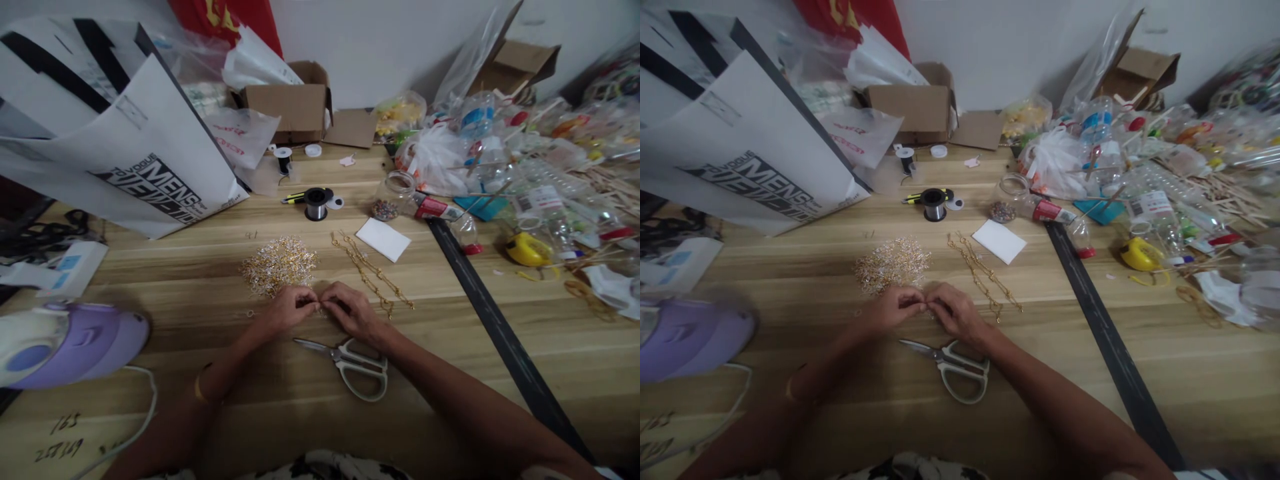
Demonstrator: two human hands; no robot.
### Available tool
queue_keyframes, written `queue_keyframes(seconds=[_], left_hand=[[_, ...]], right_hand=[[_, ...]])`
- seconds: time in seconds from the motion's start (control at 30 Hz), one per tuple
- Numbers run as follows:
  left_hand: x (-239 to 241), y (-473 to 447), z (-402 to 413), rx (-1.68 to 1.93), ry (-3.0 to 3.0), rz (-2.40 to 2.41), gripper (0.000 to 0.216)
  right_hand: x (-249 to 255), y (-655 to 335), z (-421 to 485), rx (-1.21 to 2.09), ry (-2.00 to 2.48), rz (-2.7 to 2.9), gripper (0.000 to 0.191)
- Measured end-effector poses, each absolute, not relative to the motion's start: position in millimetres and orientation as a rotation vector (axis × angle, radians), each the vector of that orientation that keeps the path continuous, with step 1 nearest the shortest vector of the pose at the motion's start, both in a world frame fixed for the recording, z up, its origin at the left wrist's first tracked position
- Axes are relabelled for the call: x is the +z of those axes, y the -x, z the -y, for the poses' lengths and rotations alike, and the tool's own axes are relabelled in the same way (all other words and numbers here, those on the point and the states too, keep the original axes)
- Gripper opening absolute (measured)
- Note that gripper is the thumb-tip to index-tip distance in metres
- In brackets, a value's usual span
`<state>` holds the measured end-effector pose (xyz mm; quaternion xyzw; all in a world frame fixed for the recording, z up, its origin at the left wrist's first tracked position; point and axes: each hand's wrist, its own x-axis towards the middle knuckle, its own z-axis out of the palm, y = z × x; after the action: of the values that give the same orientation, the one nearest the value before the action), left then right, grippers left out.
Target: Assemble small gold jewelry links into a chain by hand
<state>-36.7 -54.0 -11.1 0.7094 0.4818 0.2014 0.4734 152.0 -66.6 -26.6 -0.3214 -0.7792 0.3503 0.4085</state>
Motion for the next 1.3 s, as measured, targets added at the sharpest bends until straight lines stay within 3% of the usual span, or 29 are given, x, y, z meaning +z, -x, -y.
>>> queue_keyframes(seconds=[1.3], left_hand=[[-15.4,29.2,59.0,0.611,-1.695,-1.229,0.011]], right_hand=[[-26.6,-152.2,67.1,0.928,0.936,1.945,0.013]])
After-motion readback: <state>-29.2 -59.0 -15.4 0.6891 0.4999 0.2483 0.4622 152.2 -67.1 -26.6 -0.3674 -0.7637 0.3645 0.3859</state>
